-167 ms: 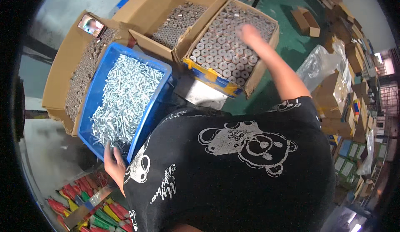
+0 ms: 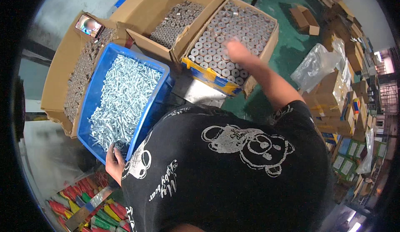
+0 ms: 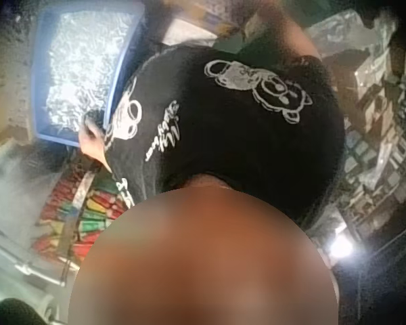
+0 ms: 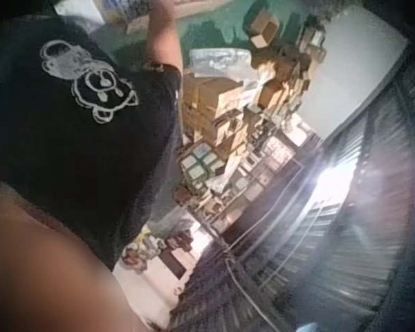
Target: Sorting and placing metal bolts and threaded rings into boxes and a packaging machine.
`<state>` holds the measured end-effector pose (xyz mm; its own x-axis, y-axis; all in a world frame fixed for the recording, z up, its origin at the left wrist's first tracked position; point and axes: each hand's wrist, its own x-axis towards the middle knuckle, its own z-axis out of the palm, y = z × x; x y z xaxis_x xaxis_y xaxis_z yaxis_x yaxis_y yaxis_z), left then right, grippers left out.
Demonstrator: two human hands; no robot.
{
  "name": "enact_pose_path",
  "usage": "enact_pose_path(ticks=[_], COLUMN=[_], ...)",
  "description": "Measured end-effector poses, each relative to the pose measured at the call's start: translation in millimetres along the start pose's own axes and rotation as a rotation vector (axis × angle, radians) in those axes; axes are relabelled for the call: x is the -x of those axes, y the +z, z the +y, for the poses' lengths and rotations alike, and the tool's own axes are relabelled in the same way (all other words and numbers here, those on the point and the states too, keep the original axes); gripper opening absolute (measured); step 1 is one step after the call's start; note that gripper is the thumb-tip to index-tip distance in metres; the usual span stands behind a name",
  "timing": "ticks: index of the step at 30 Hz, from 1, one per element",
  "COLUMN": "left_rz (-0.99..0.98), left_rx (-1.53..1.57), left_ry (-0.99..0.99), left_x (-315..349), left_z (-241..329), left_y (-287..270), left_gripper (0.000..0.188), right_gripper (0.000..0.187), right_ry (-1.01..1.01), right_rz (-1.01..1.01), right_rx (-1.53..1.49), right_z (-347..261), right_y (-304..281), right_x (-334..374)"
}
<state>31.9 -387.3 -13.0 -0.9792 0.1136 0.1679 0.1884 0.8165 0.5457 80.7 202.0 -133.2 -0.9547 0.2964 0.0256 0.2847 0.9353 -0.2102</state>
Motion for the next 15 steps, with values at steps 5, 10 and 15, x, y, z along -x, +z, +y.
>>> enact_pose_path(ticks=[5, 10, 15], left_rz=[-0.028, 0.001, 0.011], left_rx=[0.05, 0.054, -0.038], left_ry=[-0.062, -0.126, -0.112], left_x=[-1.2, -4.1, -4.6], left_z=[-0.9, 15.6, 17.2], left_y=[0.1, -5.9, -7.3], left_gripper=[0.022, 0.02, 0.018], right_gripper=[0.023, 0.026, 0.032], right_ry=[-0.053, 0.209, 0.126], right_rz=[-0.051, -0.127, -0.366], right_rx=[0.126, -0.817, -1.28], right_z=[-16.8, -35.1, -76.1], right_y=[27.2, -59.0, -107.6], right_x=[13.4, -22.0, -147.2])
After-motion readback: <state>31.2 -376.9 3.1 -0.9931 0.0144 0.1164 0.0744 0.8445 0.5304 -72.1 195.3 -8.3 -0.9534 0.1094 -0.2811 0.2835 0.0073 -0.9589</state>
